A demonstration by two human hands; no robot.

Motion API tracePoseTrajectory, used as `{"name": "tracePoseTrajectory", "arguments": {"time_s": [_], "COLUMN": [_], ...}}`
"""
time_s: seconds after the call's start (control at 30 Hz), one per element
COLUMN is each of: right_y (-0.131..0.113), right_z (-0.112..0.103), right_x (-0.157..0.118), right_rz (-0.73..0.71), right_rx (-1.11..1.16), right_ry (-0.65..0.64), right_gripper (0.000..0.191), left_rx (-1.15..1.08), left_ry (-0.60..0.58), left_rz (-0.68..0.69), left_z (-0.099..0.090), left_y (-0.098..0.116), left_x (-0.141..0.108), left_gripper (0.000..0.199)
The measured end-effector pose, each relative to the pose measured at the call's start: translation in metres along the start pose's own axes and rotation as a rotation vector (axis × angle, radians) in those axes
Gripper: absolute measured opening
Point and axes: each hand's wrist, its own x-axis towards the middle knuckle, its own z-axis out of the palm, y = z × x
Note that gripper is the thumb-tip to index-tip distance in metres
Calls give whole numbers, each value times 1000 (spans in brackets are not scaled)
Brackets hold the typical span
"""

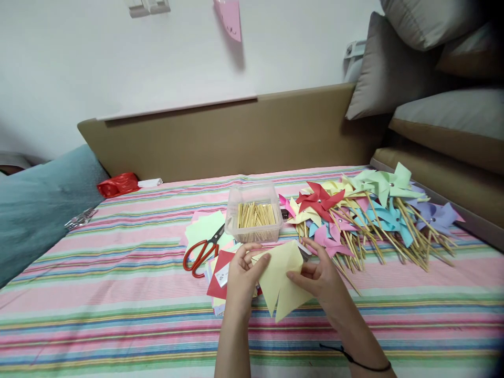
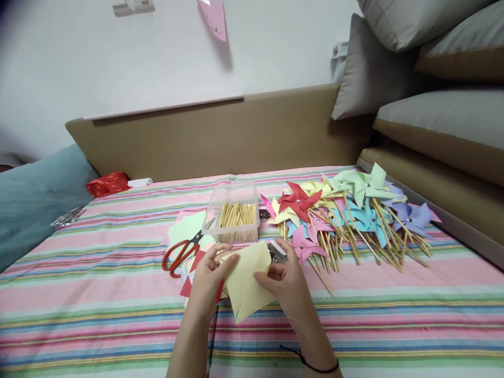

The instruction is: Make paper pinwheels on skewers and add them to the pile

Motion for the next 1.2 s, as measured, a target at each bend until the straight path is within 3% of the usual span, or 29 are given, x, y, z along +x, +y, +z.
{"name": "tracePoseTrajectory", "arguments": {"time_s": [0.27,0.67,0.93,1.2], "right_y": [-1,0,-5,-4], "right_z": [-14,-14,-12,-15], "right_x": [-2,0,-3,-2], "right_rz": [172,158,172,176], "right_rx": [-66,-56,-51,-85], "right_ry": [-244,-211,-215,-244], "right_gripper": [104,104,101,98], "left_rx": [173,239,284,452], "left_ry": [-199,-395,-353,-373], "left_rz": [-7,-13,3,53], "left_z": [-11,-11,-5,-9], "left_y": [0,12,5,2], "left_x": [1,-9,-8,-4], "left_gripper": [45,24,39,31]}}
